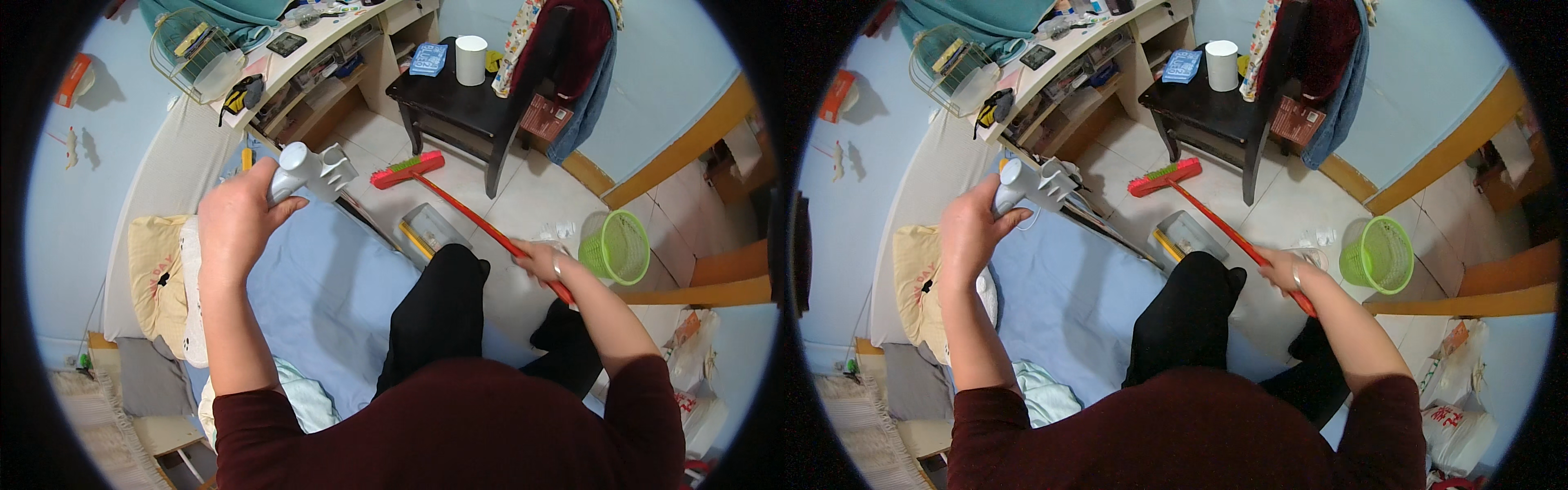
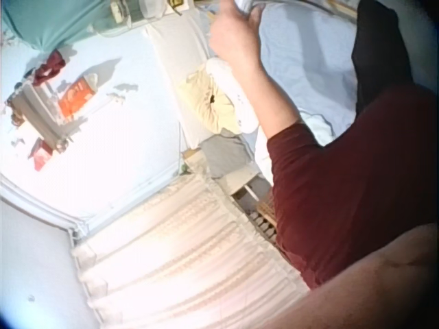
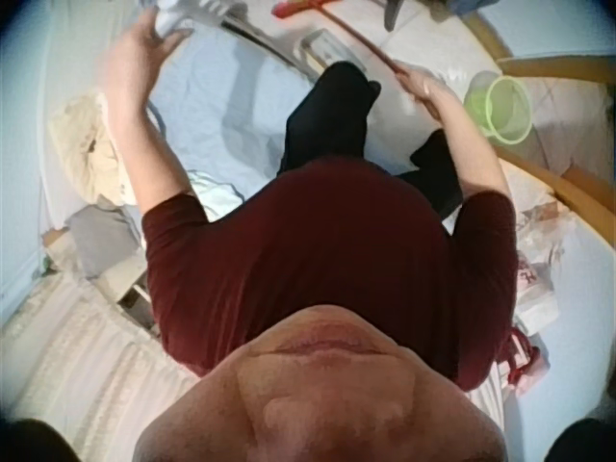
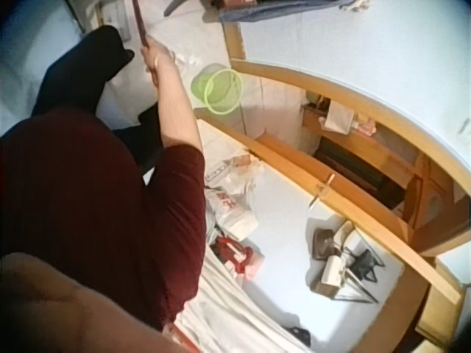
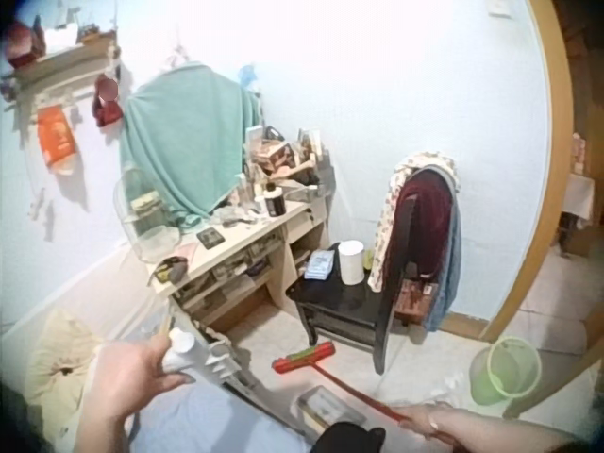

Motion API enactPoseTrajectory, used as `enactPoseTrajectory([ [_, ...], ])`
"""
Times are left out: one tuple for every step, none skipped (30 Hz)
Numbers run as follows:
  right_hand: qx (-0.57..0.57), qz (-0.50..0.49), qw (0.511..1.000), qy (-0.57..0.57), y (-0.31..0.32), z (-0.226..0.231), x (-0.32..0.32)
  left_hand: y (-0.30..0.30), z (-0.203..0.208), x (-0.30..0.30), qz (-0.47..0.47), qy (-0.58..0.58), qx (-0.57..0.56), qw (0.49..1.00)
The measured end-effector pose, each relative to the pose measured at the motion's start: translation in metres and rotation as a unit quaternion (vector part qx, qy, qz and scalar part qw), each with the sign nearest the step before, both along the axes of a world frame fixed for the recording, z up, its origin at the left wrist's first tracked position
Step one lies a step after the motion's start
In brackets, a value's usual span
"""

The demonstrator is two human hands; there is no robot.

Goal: The person sweeps the tiled floor with a broom and dustpan, collecting debris into a green basket. They sit on the floor to reach under the bed, pick up slippers, and later line the basket with a plastic bag.

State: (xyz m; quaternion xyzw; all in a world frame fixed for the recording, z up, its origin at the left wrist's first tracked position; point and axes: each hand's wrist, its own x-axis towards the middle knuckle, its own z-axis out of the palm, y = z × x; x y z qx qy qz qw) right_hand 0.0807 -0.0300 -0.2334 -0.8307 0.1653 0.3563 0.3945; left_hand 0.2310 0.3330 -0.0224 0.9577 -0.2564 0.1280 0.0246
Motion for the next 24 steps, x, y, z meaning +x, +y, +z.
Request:
enactPoseTrajectory([
  [-0.049, 0.016, 0.998, 0.02, 0.0, 0.0, 0.009, -0.001, -0.002, 0.001, 0.001, 0.001, 0.003, 1.0],
  [-0.097, 0.035, 0.994, 0.04, 0.003, 0.002, 0.016, 0.0, 0.001, 0.0, 0.004, 0.011, -0.007, 1.0],
  [-0.145, 0.053, 0.986, 0.06, 0.004, 0.003, 0.017, 0.0, 0.006, 0.0, 0.008, 0.011, -0.01, 1.0],
  [-0.157, 0.067, 0.984, 0.058, -0.004, -0.002, 0.01, -0.001, 0.01, 0.002, 0.012, 0.012, -0.013, 1.0],
  [-0.173, 0.084, 0.98, 0.058, -0.02, -0.011, 0.0, -0.002, 0.013, 0.005, 0.017, 0.014, -0.02, 1.0],
  [-0.189, 0.101, 0.975, 0.056, -0.033, -0.013, -0.008, -0.002, 0.016, 0.013, 0.034, 0.011, -0.001, 0.999],
  [-0.197, 0.099, 0.973, 0.071, -0.045, -0.013, -0.02, -0.005, 0.02, 0.021, 0.048, -0.004, 0.028, 0.998],
  [-0.202, 0.101, 0.97, 0.086, -0.048, -0.008, -0.034, -0.005, 0.026, 0.027, 0.058, -0.009, 0.024, 0.998],
  [-0.208, 0.104, 0.968, 0.097, -0.048, -0.002, -0.045, -0.005, 0.033, 0.033, 0.069, -0.016, 0.02, 0.997],
  [-0.189, 0.083, 0.973, 0.1, -0.046, 0.005, -0.057, -0.003, 0.039, 0.039, 0.046, -0.037, 0.02, 0.998],
  [-0.172, 0.06, 0.978, 0.104, -0.043, 0.013, -0.071, -0.002, 0.043, 0.046, 0.021, -0.056, 0.019, 0.998],
  [-0.155, 0.035, 0.981, 0.108, -0.041, 0.021, -0.083, -0.009, 0.052, 0.05, 0.043, -0.026, 0.02, 0.999],
  [-0.155, 0.036, 0.98, 0.116, -0.04, 0.026, -0.091, -0.012, 0.052, 0.057, 0.025, -0.009, 0.022, 0.999],
  [-0.156, 0.033, 0.98, 0.123, -0.04, 0.031, -0.099, -0.015, 0.053, 0.066, 0.005, 0.005, 0.023, 1.0],
  [-0.156, 0.032, 0.979, 0.13, -0.04, 0.035, -0.106, -0.018, 0.054, 0.071, -0.014, 0.019, 0.024, 0.999],
  [-0.172, 0.024, 0.978, 0.113, -0.038, 0.037, -0.11, -0.02, 0.057, 0.072, -0.017, 0.042, 0.015, 0.999],
  [-0.181, 0.036, 0.976, 0.118, -0.036, 0.041, -0.11, -0.025, 0.06, 0.074, -0.004, 0.082, 0.006, 0.997],
  [-0.189, 0.05, 0.973, 0.123, -0.034, 0.045, -0.108, -0.029, 0.063, 0.076, 0.01, 0.122, -0.002, 0.993],
  [-0.197, 0.066, 0.97, 0.127, -0.035, 0.046, -0.105, -0.032, 0.063, 0.078, 0.025, 0.162, -0.01, 0.987],
  [-0.199, 0.06, 0.969, 0.13, -0.038, 0.042, -0.1, -0.027, 0.06, 0.085, -0.007, 0.151, -0.02, 0.988],
  [-0.197, 0.055, 0.972, 0.118, -0.038, 0.034, -0.097, -0.018, 0.057, 0.095, -0.038, 0.133, -0.03, 0.99],
  [-0.194, 0.051, 0.974, 0.107, -0.038, 0.023, -0.097, -0.01, 0.048, 0.099, -0.104, 0.064, -0.003, 0.992],
  [-0.194, 0.051, 0.976, 0.081, -0.039, 0.012, -0.089, -0.002, 0.044, 0.102, -0.151, 0.063, -0.02, 0.986],
  [-0.194, 0.036, 0.977, 0.076, -0.041, -0.002, -0.084, -0.003, 0.043, 0.099, -0.209, 0.001, -0.012, 0.978],
])
